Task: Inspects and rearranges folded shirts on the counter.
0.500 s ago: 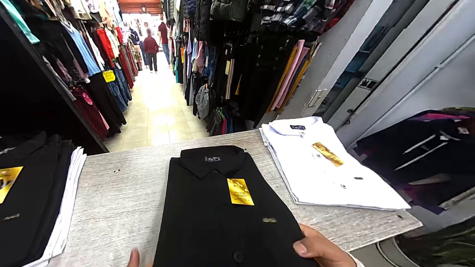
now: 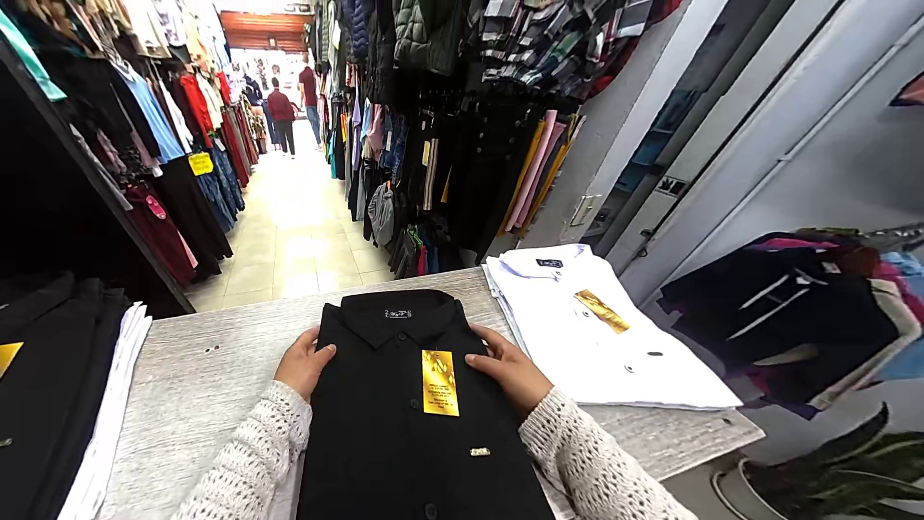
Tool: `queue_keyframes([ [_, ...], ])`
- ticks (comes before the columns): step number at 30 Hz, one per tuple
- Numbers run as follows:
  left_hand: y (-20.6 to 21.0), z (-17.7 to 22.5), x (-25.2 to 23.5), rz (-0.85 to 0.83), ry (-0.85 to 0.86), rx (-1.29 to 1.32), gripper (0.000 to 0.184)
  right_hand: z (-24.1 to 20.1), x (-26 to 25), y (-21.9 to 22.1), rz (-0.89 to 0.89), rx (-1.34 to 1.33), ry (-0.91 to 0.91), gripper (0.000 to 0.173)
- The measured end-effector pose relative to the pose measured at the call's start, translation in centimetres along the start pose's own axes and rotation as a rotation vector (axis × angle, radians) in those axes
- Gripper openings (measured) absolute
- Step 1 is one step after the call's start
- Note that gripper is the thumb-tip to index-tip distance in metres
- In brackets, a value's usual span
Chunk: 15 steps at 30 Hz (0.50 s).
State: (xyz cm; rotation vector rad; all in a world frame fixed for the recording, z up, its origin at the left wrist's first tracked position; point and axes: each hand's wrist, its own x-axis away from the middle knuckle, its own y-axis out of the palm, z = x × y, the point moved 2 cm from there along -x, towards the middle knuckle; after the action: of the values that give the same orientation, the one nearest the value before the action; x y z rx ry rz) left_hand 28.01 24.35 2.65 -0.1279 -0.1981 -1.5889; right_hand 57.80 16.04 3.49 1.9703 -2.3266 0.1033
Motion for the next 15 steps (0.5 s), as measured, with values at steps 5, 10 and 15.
queue_keyframes([
  [5, -0.15, -0.57, 0.64, -0.003, 0.084, -0.007, 0.06, 0.67, 0.51, -0.04, 0.066, -0.041, 0.07, 0.041],
  [10, -0.02, -0.22, 0.51, 0.019, 0.032, -0.125, 0.069, 0.64, -0.24, -0.46, -0.013, -0.082, 0.097, 0.014],
  [15, -0.18, -0.47, 0.34, -0.005, 0.089, -0.1, 0.061, 1.08, 0.12, -0.95, -0.062, -0.167, 0.067, 0.022],
])
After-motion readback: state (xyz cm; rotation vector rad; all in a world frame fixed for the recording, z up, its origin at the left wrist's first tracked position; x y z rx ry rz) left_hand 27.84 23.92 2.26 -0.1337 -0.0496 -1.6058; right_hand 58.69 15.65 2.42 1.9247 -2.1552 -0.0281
